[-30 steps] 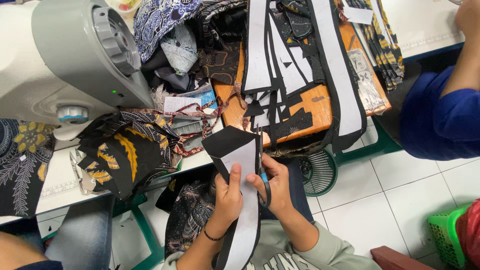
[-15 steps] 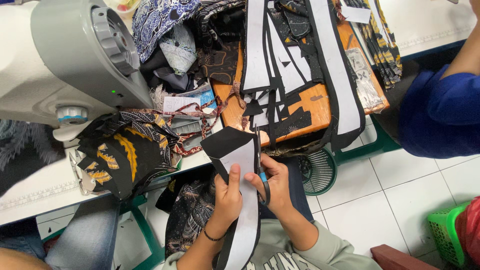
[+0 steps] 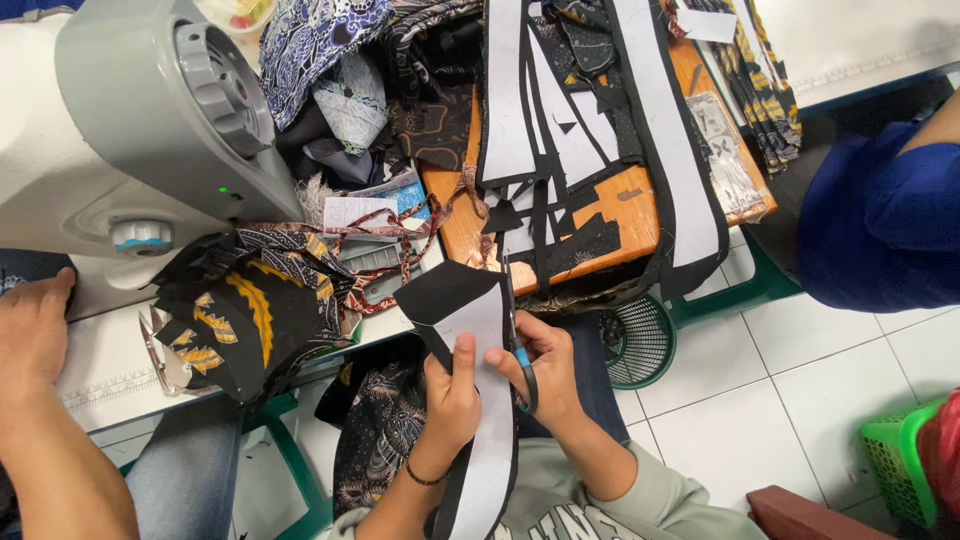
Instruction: The person uses scissors to cut a piece of black patterned fabric along a white paper template. They hold the template and fabric together and trim the edges, then place the cut piece aside.
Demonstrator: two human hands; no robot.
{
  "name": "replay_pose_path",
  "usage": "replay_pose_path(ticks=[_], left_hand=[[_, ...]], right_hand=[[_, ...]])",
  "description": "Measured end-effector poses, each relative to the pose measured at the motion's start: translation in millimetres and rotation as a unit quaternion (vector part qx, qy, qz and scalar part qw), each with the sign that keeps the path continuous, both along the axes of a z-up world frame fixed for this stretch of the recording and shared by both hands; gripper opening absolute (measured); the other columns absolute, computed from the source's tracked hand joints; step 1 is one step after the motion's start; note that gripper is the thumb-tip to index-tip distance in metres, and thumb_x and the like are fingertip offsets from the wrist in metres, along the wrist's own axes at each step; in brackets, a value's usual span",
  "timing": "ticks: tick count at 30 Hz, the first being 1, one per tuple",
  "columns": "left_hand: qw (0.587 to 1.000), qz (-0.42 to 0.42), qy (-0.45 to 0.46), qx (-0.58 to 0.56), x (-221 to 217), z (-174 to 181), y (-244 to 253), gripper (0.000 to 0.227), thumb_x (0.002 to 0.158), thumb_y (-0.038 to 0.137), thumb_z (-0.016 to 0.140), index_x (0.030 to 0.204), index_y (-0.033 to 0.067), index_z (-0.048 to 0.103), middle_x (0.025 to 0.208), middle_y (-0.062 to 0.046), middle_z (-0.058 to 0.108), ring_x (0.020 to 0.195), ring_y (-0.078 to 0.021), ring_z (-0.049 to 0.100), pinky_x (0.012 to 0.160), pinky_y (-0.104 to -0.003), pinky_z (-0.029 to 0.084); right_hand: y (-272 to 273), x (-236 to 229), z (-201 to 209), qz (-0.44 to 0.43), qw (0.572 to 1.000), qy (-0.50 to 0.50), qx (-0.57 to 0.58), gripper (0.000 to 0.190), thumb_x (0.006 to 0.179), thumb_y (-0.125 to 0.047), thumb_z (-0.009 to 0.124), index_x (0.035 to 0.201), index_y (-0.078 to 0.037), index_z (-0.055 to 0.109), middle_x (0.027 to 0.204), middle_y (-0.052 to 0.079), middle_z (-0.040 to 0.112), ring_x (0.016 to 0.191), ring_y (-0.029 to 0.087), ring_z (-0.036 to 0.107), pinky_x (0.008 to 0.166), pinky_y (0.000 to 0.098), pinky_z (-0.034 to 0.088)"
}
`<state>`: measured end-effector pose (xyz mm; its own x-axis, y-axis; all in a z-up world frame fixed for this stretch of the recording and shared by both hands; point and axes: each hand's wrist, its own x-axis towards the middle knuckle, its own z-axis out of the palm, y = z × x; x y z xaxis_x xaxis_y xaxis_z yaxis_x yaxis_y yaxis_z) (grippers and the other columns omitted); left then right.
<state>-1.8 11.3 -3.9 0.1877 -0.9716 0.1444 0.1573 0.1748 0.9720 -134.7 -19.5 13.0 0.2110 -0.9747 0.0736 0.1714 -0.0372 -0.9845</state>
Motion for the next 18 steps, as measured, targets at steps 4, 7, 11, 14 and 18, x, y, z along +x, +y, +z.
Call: replay_pose_path(ticks=[4,7,11,14,18], left_hand=[[1.0,-0.003,0.018,0.012,0,-4,2,0.04,0.111,0.027,0.046,0.116,-0.008,0.065,0.111,-0.011,0.073,0.1,-0.0141,0.065,0.09,-0.028,0.052],[1.0,-0.005,0.024,0.016,1,-7,3,0.041,0.111,0.027,0.046,0.116,-0.0081,0.065,0.111,-0.011,0.073,0.1,-0.0136,0.065,0.089,-0.028,0.052],[0.999,-0.008,0.043,0.023,2,-10,3,0.041,0.111,0.028,0.046,0.117,-0.0078,0.065,0.111,-0.01,0.073,0.1,-0.0129,0.065,0.089,-0.028,0.052],[0.996,-0.013,0.079,0.033,2,-6,-2,0.041,0.109,0.029,0.047,0.119,-0.0071,0.065,0.112,-0.009,0.072,0.101,-0.013,0.065,0.089,-0.028,0.052],[0.995,-0.026,0.09,0.041,5,9,-6,0.044,0.111,0.031,0.046,0.119,-0.0072,0.066,0.11,-0.01,0.072,0.098,-0.0141,0.065,0.088,-0.028,0.052]], right_hand=[[0,0,-1,-0.002,1.0,0.002,0.011,0.036,0.086,-0.026,0.083,0.103,0.003,0.071,0.076,-0.002,0.067,0.061,-0.001,0.049,0.052,0.0167,0.038],[-1,0,-2,-0.001,1.0,0.002,0.014,0.034,0.086,-0.023,0.085,0.102,0.004,0.071,0.075,-0.002,0.067,0.062,-0.001,0.05,0.054,0.0168,0.039],[0,-2,-5,-0.001,0.996,0.018,0.083,0.031,0.079,-0.018,0.085,0.098,0.003,0.072,0.063,-0.001,0.064,0.045,0.001,0.047,0.041,0.0181,0.034],[-2,-1,-7,-0.018,0.993,0.024,0.116,0.038,0.077,-0.023,0.084,0.102,0.003,0.072,0.065,0.0,0.063,0.047,0.005,0.045,0.043,0.0209,0.033],[-12,-11,-3,-0.018,0.996,-0.079,-0.03,0.048,0.091,-0.04,0.078,0.112,0.001,0.067,0.082,0.003,0.067,0.076,0.009,0.064,0.074,0.0234,0.052]])
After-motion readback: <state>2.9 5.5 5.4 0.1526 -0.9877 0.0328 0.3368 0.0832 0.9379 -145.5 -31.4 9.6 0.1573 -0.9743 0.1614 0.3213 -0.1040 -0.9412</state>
